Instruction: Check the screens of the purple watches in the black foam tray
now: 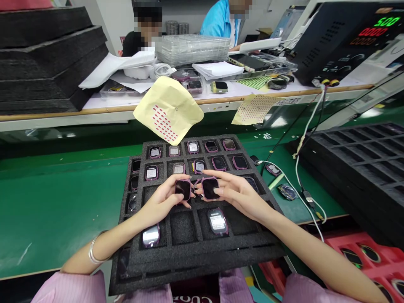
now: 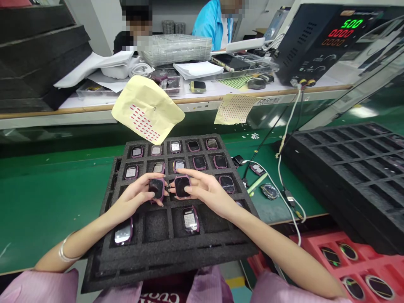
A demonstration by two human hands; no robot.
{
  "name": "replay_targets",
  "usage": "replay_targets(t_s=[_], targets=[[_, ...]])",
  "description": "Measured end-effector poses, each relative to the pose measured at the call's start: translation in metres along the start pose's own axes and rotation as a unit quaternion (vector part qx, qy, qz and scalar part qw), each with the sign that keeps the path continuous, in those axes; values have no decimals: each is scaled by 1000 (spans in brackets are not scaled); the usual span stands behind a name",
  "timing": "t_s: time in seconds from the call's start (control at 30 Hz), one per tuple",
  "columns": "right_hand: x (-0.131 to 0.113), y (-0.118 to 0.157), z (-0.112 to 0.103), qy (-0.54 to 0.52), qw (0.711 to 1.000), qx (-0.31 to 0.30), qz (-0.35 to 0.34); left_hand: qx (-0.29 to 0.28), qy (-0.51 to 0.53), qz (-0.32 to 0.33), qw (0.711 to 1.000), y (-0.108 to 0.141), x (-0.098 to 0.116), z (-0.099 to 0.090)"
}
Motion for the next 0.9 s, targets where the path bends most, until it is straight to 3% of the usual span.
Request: replay_targets(t_s=[0.2,0.37,0.63,0.77,0.9], targets=[[-2,1,5,-24,998,-51,12,44,-126,19,991,1,-1,-7],[-4,-1,0,39,999,-30,-6,50,-216,72,972,2,5,-10],[-16,0,2,27,999,-39,-19,67,-215,96,970,2,18,-10],[-28,-5,7,30,997,-71,-17,76,-230,115,963,-8,28,-13],[-36,-16,7,36,997,-62,-34,60,-264,135,953,-20,34,-15]])
Point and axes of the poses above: each hand's wrist, its own y-axis away from the middle knuckle, its own z-axis out of the palm, x = y × z, the point moved 4 cm from there along -y, towards the middle knuckle, and after that the axes turned 7 degrees about z, right-handed, at the moved point
